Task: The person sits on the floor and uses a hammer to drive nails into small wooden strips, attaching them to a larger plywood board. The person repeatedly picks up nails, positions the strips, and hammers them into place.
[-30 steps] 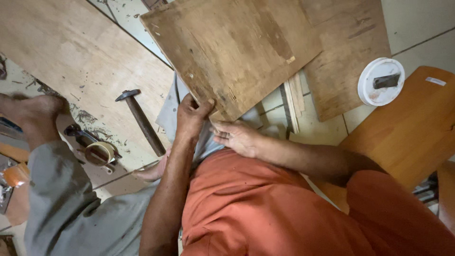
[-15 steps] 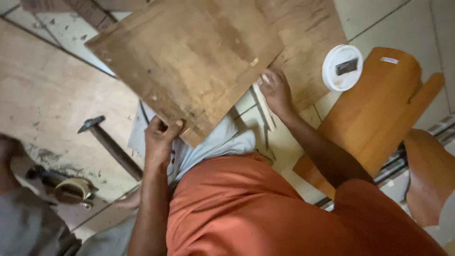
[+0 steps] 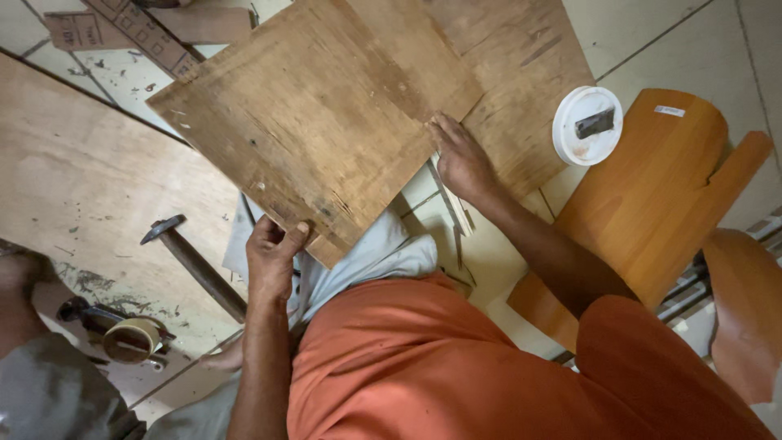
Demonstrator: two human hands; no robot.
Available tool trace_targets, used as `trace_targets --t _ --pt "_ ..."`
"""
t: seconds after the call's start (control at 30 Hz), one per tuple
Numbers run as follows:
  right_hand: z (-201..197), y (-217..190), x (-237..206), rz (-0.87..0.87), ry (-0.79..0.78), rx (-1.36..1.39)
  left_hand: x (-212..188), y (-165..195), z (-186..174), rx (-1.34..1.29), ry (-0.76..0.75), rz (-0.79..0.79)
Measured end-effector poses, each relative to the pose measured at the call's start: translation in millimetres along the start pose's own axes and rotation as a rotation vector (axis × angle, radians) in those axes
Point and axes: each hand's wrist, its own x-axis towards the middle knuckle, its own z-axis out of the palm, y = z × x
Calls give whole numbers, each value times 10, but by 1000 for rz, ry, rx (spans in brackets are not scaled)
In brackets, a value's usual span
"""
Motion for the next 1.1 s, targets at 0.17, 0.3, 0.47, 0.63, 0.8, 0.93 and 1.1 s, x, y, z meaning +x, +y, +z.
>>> trace_targets --t 0.17,0.3,0.47,0.63,0.8,0.93,1.1 --pt "-98 35 12 15 5 97 -16 5 -5 1 2 5" --pt "-123 103 48 54 -42 36 -24 -7 -1 12 13 12" --pt "-128 174 106 70 -76 42 -9 11 -1 47 20 16" --pt "-29 68 70 -46 -99 41 -7 45 7 18 9 -11" --pt "42 -37 22 -44 -94 88 9 58 9 63 13 -8" --pt "64 -61 123 -33 -96 85 32 42 -12 81 20 -9" --pt "170 -73 423 -102 -67 104 51 6 -32 11 1 16"
